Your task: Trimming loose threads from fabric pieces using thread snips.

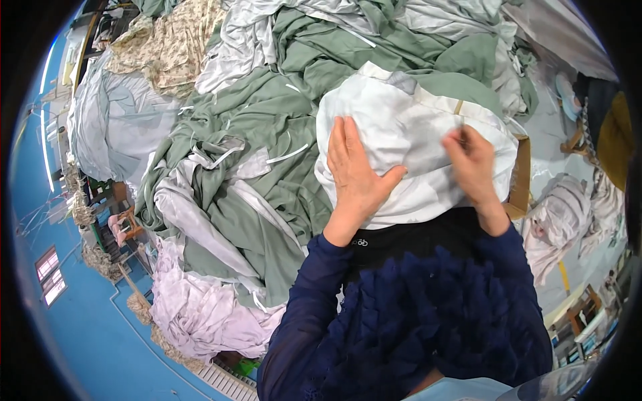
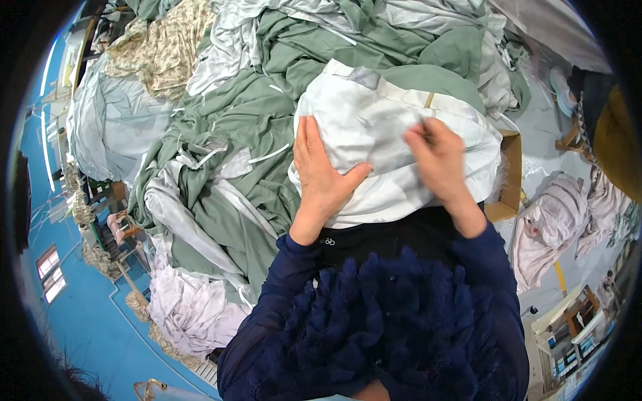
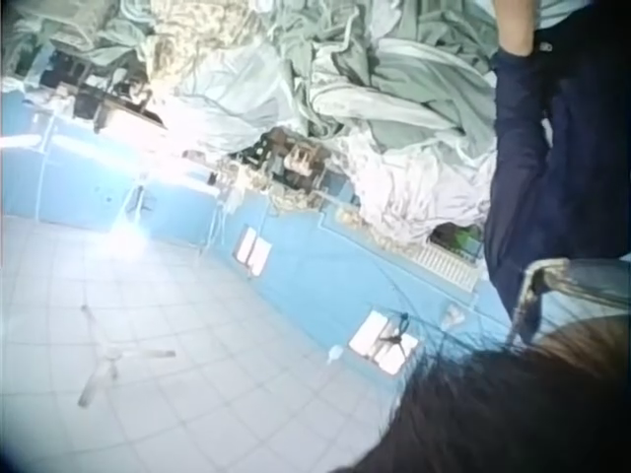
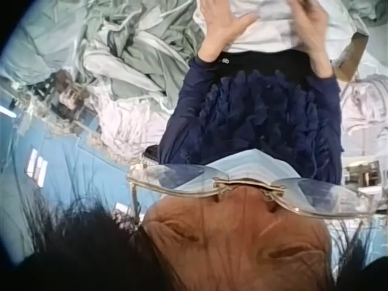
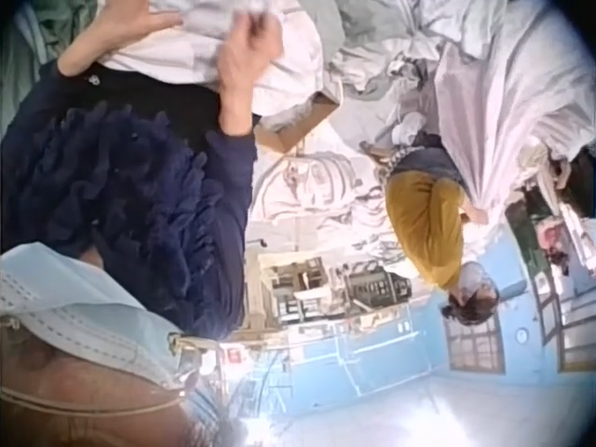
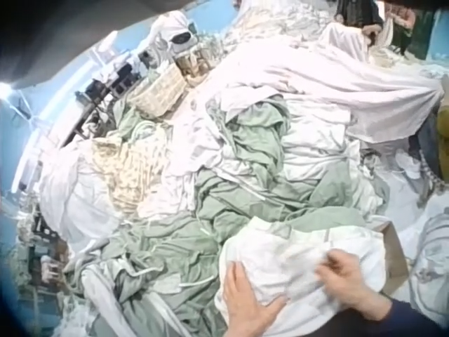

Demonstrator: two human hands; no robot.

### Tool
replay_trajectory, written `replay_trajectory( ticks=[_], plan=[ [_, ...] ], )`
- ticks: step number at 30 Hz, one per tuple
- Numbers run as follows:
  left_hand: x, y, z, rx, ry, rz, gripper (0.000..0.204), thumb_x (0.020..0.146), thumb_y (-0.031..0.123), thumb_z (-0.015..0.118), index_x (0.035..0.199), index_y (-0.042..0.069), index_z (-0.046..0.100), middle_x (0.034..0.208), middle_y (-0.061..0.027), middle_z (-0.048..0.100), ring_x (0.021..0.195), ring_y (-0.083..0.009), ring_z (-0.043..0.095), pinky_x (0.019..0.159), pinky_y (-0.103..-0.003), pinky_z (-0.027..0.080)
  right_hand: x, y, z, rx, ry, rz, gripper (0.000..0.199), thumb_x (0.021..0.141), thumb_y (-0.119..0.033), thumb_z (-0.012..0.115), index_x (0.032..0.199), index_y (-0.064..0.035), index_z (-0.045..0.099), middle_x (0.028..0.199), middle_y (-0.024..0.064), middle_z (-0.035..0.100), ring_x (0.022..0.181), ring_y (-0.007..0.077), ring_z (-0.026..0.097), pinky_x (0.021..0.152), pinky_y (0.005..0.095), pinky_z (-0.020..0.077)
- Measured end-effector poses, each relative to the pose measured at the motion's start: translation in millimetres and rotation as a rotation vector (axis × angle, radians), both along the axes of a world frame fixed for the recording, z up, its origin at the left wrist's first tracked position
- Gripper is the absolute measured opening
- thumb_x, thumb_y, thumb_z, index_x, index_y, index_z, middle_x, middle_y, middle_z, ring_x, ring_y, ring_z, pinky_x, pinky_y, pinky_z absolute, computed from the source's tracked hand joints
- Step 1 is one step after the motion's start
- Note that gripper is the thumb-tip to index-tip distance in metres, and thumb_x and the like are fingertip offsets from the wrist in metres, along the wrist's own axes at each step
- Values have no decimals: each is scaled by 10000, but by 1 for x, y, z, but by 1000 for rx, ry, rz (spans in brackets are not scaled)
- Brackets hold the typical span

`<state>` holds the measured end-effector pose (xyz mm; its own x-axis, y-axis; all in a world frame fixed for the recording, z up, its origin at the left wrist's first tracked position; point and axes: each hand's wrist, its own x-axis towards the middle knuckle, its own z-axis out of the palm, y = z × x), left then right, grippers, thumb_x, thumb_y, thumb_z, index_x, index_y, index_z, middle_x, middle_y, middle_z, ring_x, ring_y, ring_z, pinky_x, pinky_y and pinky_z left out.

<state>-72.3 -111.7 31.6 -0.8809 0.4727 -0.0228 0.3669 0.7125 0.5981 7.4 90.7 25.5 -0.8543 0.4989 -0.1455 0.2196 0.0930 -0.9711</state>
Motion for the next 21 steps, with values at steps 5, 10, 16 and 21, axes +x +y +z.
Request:
replay_trajectory(
  ticks=[5, 10, 16, 21],
  plan=[
    [-21, -14, 0, 115, -91, -21, 1100, 685, 326, 826, 1494, -67, 194, 1538, -295, 202, 1425, -434, 215, 1159, -495, 192, 126, 81, -12, 134, -185, -232, 67, 938, -83, 617, 900, -33, 595, 756, -60, 527, 636, 25, 458, 558, 195, 374],
    [-97, -9, -24, 396, -90, 83, 681, 870, 189, 702, 1424, -53, 391, 1463, -226, 398, 1365, -332, 389, 1124, -379, 313, 295, 146, -64, 543, -727, -140, 155, 875, -92, 692, 983, -4, 625, 843, 109, 629, 774, 170, 608, 729, 286, 489],
    [-191, 44, -40, 402, -528, -270, 403, 958, 266, 610, 1268, 8, 616, 1106, -66, 665, 1008, -152, 595, 904, -275, 459, 282, 144, -55, 708, -644, -171, 390, 893, -87, 661, 1272, -19, 593, 1168, 188, 633, 995, 277, 661, 878, 340, 514],
    [-218, 55, -48, 199, -728, -312, 250, 939, 262, 629, 869, 26, 678, 768, 65, 598, 734, -42, 492, 668, -220, 377, 124, 102, -5, 422, -56, -179, 415, 868, 2, 657, 1277, -26, 596, 1146, 30, 646, 866, 67, 601, 731, 219, 485]
  ],
)
